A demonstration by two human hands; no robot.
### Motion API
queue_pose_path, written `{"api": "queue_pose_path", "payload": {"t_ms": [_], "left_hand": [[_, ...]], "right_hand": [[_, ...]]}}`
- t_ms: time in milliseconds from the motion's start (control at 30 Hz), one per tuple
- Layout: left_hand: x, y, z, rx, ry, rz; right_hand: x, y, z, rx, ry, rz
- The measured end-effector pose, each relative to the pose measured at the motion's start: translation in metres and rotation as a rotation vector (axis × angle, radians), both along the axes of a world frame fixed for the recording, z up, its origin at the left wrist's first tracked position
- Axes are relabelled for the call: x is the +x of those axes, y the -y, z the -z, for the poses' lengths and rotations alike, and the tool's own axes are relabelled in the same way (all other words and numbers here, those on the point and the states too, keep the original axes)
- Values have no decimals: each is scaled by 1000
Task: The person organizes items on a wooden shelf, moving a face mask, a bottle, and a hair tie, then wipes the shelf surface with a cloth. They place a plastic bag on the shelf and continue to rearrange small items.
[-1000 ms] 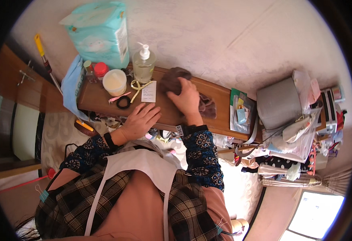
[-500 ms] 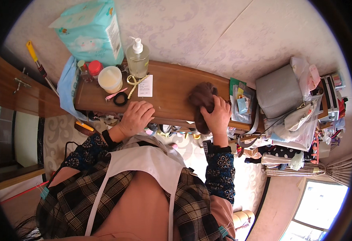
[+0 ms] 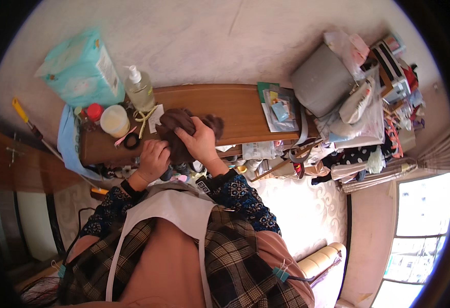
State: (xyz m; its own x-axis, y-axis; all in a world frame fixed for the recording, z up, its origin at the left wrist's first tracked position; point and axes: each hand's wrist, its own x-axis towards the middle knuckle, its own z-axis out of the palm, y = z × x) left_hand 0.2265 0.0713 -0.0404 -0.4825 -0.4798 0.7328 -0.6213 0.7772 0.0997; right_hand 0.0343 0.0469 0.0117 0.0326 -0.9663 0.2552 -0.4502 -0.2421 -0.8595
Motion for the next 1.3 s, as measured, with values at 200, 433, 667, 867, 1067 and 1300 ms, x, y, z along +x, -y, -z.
{"api": "queue_pose_path", "payload": {"t_ms": [200, 433, 667, 867, 1067, 1300], "left_hand": [[1, -6, -9, 110, -13, -5], [-2, -21, -54, 323, -378, 122], [36, 16, -122, 51, -601, -305], [20, 85, -138, 322, -614, -414], [15, 100, -125, 502, -524, -574], [9, 103, -131, 486, -379, -607]], "right_hand": [[0, -27, -26, 438, 1110, -221], [-45, -61, -39, 210, 840, -68], [-84, -58, -48, 6, 775, -39], [-117, -51, -42, 123, 807, -101], [-133, -47, -32, 160, 713, -242], [-134, -48, -30, 250, 666, -342]]}}
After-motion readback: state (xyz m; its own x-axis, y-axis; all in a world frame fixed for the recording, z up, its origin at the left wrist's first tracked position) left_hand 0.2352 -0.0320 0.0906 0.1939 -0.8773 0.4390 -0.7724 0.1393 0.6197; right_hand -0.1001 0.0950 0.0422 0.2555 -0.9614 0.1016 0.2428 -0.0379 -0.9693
